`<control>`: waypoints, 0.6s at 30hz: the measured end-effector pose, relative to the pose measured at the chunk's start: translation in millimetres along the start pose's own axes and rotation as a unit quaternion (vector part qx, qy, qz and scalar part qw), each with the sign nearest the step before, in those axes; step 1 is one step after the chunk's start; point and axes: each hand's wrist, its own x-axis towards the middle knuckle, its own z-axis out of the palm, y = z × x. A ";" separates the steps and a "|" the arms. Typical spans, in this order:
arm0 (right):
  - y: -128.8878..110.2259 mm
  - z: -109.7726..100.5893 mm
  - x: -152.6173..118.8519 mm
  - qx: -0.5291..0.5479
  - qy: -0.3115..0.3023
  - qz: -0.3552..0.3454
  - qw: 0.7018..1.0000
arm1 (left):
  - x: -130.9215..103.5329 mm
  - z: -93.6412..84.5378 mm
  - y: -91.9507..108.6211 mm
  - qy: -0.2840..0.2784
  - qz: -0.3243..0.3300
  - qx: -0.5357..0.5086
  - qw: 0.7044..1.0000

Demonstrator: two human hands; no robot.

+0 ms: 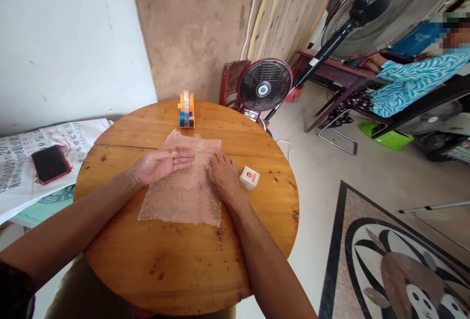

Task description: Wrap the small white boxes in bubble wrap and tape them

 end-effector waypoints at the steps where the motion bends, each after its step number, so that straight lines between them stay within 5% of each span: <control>1: -0.3 0.4 0.0 -0.001 -0.001 0.002 1.000 | 1.0 -0.6 -1.1 -0.009 -0.019 -0.027 0.999; 11: -1.3 -7.2 -0.6 0.017 -0.010 0.006 1.000 | 5.0 6.9 -2.3 0.038 -0.084 -0.065 0.994; 18: 7.7 -6.2 -1.2 0.074 0.066 -0.022 0.995 | 3.9 5.0 -2.6 0.016 -0.078 -0.035 0.996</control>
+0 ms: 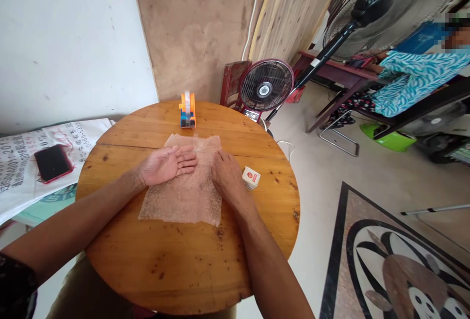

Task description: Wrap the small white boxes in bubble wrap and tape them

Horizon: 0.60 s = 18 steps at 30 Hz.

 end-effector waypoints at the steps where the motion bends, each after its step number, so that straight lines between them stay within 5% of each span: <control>1: 0.3 -0.1 -0.4 0.007 0.010 -0.007 1.000 | -0.2 0.2 0.0 0.000 -0.001 0.001 1.000; 18: -4.4 -23.3 -3.9 -0.052 -0.061 0.027 0.996 | -0.1 1.5 0.6 0.007 -0.004 0.001 1.000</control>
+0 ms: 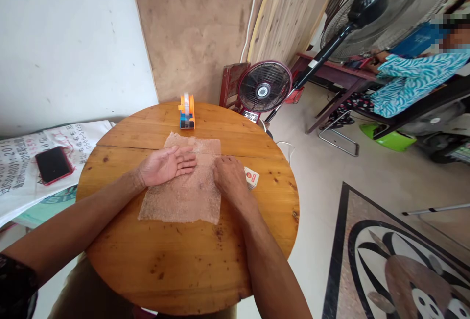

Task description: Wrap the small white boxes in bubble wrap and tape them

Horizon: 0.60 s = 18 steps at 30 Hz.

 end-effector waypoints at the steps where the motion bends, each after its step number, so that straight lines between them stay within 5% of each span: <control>1: 0.6 -2.9 -1.1 0.009 0.008 0.001 1.000 | 0.0 -0.1 0.1 -0.001 0.001 0.001 1.000; 9: 26.1 -33.4 -19.7 0.113 0.101 0.019 0.988 | 0.3 -2.4 -0.2 -0.009 0.009 0.022 1.000; 13: 53.0 -38.2 -32.6 0.067 0.025 0.031 0.997 | 1.4 -3.9 -0.9 -0.011 0.008 0.027 1.000; 18: 74.2 -19.5 -45.6 0.030 -0.054 0.111 0.992 | 1.4 -2.0 -1.1 -0.005 0.003 0.015 1.000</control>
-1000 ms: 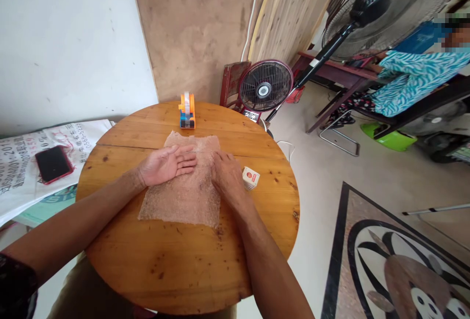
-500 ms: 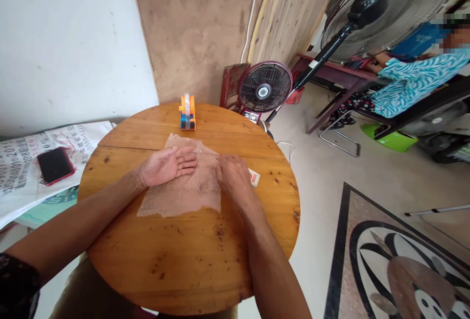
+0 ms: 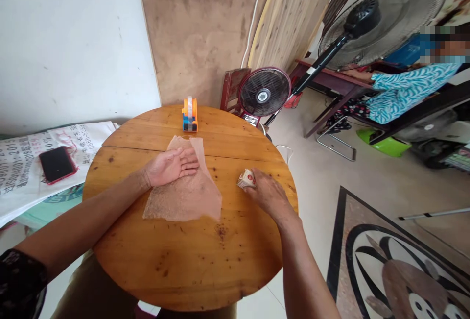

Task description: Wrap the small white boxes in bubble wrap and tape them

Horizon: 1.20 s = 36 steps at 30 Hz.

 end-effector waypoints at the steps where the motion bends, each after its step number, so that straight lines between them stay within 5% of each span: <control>1: 2.7 3.9 -0.4 0.000 0.002 0.017 1.000 | -0.2 0.5 0.1 -0.001 0.000 0.001 1.000; 5: 5.7 3.2 -5.4 0.103 0.035 0.060 0.992 | -0.4 1.1 0.6 0.002 0.000 0.004 1.000; 10: -34.6 -34.2 -28.1 0.412 0.021 -0.088 0.906 | 0.9 0.7 -0.1 0.009 -0.003 -0.013 1.000; 13: -84.7 -47.4 -35.1 0.476 -0.059 -0.184 0.858 | -0.4 3.7 0.0 -0.001 0.002 -0.017 1.000; 17: -135.5 -29.4 -15.4 0.471 -0.189 -0.311 0.803 | -5.1 9.0 3.0 -0.031 0.013 -0.014 0.999; 20: -138.6 -1.7 11.0 0.446 -0.162 -0.311 0.824 | -6.2 9.5 6.4 -0.017 -0.014 -0.024 0.999; 27: -97.8 33.8 40.0 0.379 -0.061 -0.218 0.897 | -3.3 5.9 8.8 0.012 -0.015 -0.019 1.000; 36: -92.9 34.2 37.0 0.351 -0.036 -0.275 0.895 | -5.4 2.5 10.9 0.061 0.052 0.011 0.997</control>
